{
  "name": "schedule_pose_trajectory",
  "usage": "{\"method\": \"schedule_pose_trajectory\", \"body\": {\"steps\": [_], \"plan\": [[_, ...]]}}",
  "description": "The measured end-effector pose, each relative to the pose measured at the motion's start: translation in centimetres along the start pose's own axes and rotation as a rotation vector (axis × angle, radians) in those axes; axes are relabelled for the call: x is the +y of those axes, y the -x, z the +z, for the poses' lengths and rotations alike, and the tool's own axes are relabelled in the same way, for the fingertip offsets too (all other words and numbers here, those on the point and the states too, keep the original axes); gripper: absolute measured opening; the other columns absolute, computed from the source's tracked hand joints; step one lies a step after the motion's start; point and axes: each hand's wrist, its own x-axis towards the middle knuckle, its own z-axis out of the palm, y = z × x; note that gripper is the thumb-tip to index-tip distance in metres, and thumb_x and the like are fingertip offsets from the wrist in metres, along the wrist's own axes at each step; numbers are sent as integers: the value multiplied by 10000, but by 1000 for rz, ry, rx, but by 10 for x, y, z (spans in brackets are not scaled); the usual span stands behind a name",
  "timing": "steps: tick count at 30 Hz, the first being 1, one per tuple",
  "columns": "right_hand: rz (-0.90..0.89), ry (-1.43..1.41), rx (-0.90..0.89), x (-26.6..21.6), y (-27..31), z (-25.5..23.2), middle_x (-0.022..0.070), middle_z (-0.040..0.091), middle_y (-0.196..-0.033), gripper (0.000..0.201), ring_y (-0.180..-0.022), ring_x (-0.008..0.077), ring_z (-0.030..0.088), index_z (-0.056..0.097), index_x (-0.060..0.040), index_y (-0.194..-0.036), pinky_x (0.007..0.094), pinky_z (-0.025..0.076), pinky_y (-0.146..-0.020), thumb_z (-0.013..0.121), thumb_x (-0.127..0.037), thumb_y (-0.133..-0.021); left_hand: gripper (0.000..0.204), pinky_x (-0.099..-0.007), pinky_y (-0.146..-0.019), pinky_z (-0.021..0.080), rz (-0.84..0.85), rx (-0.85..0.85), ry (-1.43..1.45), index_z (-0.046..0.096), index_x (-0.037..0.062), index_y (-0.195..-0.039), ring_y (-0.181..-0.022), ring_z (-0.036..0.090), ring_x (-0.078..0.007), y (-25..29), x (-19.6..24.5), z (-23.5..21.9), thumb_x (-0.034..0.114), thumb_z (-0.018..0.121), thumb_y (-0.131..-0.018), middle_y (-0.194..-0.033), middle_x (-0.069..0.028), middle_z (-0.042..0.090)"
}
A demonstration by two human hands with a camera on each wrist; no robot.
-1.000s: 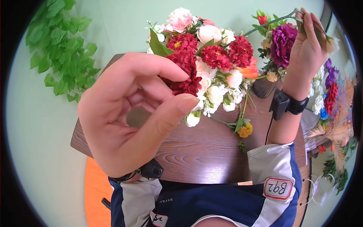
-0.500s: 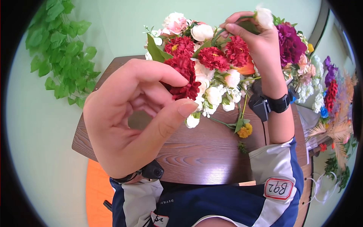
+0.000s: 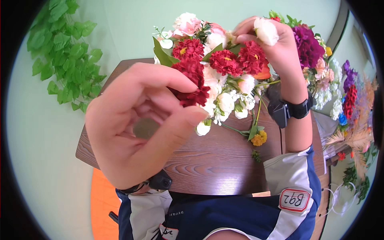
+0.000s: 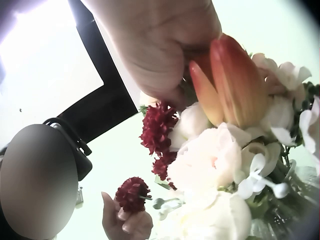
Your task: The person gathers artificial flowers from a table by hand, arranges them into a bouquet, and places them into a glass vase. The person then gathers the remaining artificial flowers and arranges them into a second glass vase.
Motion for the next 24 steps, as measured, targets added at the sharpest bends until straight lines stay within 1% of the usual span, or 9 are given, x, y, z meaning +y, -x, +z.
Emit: {"method": "schedule_pose_trajectory", "body": {"steps": [5, 8, 10, 12, 13, 15, 18, 20, 24], "plan": [[66, -145, 166, -7, 10, 0, 74, 631, -773, 174, -731, 147, 611, 600, 23, -912, 237, 482, -676, 621, 60, -743, 199, -156, -481, 336, 27, 152, -97, 557, -45, -946, -514, 463, -45, -3, 2, -13, 129, 549, -849, -623, -2, 508], [-26, -120, 114, 1, 10, 0, 87, 635, -777, 207, -747, 163, 627, 566, 31, -950, 251, 504, -686, 596, 85, -752, 209, -164, -526, 357, 88, 369, -397, 587, -4, -950, -573, 475, -42, -40, 2, -21, 181, 523, -879, -647, 15, 523], [-19, -213, 57, 2, 7, 1, 91, 637, -788, 192, -772, 179, 639, 556, 33, -936, 277, 527, -718, 568, 110, -760, 175, -169, -564, 373, 173, -175, -631, 613, 40, -955, -647, 498, -44, -87, 0, -28, 169, 525, -877, -691, 17, 544], [-23, -230, 66, -3, 5, 1, 74, 641, -789, 181, -768, 138, 627, 567, 22, -919, 248, 512, -717, 598, 84, -752, 249, -269, -659, 473, -188, -552, -676, 617, 41, -988, -761, 617, -164, -126, 31, -5, 202, 626, -798, -851, -106, 642], [-24, -239, 75, -4, 4, 1, 56, 644, -791, 174, -764, 97, 615, 578, 11, -903, 219, 497, -716, 628, 59, -743, 151, -216, -561, 458, -40, -625, -525, 611, 28, -896, -620, 588, -110, -132, 6, -3, 157, 612, -816, -731, -50, 632], [-57, -283, 84, 1, 4, -1, 45, 641, -780, 152, -758, 92, 612, 589, 19, -888, 214, 490, -695, 646, 20, -747, 194, -233, -549, 423, 187, -787, -675, 624, 59, -953, -654, 534, -109, -139, -25, 7, 114, 630, -768, -741, -28, 589], [-190, 118, 15, -1, 7, -12, 62, 621, -799, 159, -792, 131, 626, 582, 45, -920, 242, 517, -726, 596, 63, -762, 219, -269, -558, 444, 235, -854, -740, 619, 43, -932, -641, 544, -148, -137, -31, 7, 69, 655, -717, -740, -54, 594], [-58, 227, -25, -7, 9, -12, 49, 624, -809, 158, -783, 105, 616, 593, 48, -925, 225, 509, -712, 604, 35, -768, 203, -269, -550, 441, 252, -848, -818, 612, 35, -906, -635, 542, -154, -133, -34, 12, 58, 658, -709, -732, -57, 589], [16, -71, 44, -13, 7, -7, 45, 626, -821, 172, -775, 98, 612, 599, 35, -936, 220, 504, -692, 603, 40, -765, 145, -258, -534, 423, 320, -834, -712, 574, 8, -829, -611, 527, -138, -135, -56, 17, 36, 646, -707, -711, -58, 574]]}}
